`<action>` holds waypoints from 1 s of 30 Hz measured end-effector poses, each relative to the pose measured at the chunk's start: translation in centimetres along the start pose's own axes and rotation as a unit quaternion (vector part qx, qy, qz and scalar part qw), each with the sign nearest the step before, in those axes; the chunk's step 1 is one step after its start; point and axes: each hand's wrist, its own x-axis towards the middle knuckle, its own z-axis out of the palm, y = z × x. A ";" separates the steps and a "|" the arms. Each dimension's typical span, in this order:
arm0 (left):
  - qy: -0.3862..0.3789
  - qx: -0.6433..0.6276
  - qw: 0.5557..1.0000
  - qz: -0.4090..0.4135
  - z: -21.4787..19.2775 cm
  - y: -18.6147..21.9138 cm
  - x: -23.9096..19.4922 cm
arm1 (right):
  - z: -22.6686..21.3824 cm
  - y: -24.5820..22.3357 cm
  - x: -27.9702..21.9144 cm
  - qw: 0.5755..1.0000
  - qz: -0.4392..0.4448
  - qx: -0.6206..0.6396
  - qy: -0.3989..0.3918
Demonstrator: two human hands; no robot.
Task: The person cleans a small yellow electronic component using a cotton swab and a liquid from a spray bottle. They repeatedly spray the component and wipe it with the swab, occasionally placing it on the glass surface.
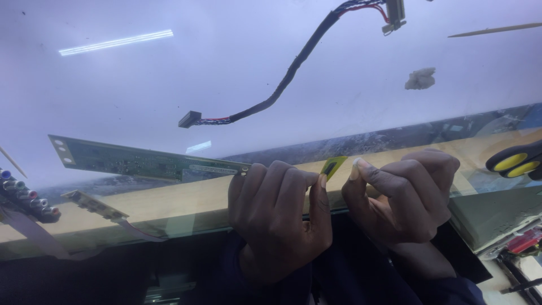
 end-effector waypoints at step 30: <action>0.040 -0.035 0.999 -0.006 0.1 0.9 -1.8 | -0.7 -1.8 -1.9 0.999 -0.026 0.044 0.010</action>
